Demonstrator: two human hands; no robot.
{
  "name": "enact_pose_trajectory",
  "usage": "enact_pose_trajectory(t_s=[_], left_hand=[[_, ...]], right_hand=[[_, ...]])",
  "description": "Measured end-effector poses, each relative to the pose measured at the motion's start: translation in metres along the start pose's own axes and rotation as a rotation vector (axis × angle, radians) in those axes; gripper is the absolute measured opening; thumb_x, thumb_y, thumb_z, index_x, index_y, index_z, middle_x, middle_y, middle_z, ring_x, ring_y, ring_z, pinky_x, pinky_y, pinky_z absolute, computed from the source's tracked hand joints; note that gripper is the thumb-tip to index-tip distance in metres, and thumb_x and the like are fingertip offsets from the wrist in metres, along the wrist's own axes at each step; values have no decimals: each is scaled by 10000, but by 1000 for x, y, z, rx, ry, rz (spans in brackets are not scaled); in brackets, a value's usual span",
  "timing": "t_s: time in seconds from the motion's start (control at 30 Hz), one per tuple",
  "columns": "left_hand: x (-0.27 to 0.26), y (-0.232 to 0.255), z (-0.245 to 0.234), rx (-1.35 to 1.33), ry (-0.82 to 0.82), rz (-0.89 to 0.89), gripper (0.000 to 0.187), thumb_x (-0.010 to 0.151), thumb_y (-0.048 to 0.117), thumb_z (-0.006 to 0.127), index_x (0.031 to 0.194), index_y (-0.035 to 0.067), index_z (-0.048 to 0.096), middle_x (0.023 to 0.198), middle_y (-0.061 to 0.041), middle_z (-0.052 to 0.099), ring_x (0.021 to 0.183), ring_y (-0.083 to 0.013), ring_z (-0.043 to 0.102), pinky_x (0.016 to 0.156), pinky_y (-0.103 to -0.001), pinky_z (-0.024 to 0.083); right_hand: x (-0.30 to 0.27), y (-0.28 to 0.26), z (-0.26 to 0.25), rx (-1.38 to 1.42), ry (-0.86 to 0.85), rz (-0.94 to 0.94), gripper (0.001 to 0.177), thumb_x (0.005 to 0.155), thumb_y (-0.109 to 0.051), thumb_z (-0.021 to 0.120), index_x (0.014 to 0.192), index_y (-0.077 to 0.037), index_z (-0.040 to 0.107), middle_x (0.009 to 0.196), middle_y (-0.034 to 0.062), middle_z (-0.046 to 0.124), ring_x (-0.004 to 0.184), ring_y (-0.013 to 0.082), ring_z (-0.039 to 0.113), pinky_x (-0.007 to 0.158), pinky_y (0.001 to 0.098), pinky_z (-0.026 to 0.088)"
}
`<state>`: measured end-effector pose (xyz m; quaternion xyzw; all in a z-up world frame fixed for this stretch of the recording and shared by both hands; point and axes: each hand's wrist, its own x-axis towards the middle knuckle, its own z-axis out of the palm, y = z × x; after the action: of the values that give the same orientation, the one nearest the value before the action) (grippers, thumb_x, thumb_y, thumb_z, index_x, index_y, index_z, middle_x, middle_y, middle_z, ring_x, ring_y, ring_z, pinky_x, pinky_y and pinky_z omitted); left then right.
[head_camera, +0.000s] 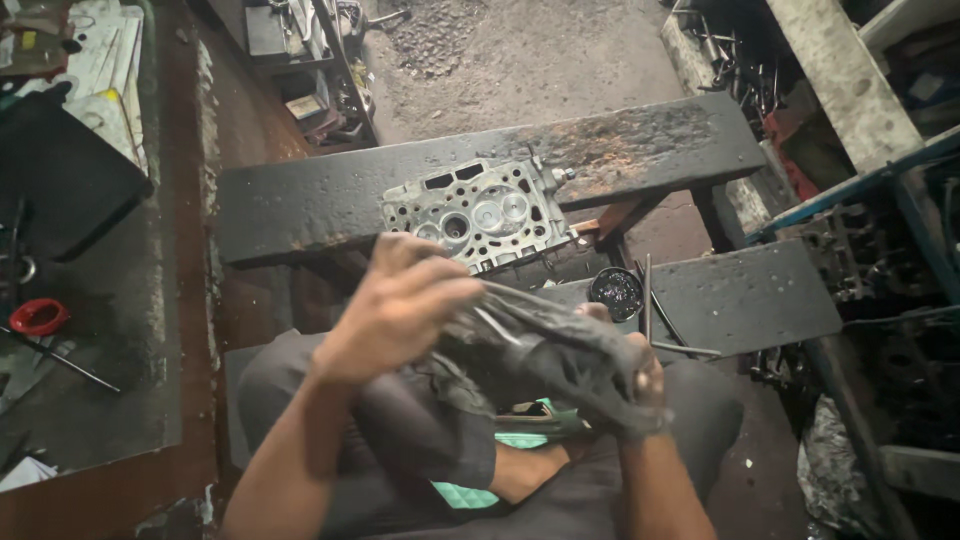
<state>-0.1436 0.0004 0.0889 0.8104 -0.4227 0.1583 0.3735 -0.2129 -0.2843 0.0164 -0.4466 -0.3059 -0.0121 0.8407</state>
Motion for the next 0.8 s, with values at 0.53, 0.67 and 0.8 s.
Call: enact_pose_trajectory(t_s=[0.53,0.67,0.8], left_hand=[[0,0,65,286,-340,185,458,795,214,721,1246,136,700,1265,-14,653,1377,-307,445,1163,-507,231],[8,3,61,188,-315,126,295,817,186,717,1110,150,716,1094,-34,634,1310,-339,456,1113,-547,224],[11,-5,25,7,-301,30,116,885,182,685,991,137,698,1080,-42,622,1273,-341,471,1045,-466,349]], right_hand=[[-51,53,-24,-373,344,401,245,966,10,655,1204,62,678,1086,84,752,976,136,700,886,294,577],[-50,51,-20,-188,375,406,278,942,14,670,1216,61,680,1096,104,743,974,155,704,875,315,584],[-79,51,-24,-120,508,385,312,902,-3,675,1212,11,647,1067,135,749,930,212,737,823,345,607]])
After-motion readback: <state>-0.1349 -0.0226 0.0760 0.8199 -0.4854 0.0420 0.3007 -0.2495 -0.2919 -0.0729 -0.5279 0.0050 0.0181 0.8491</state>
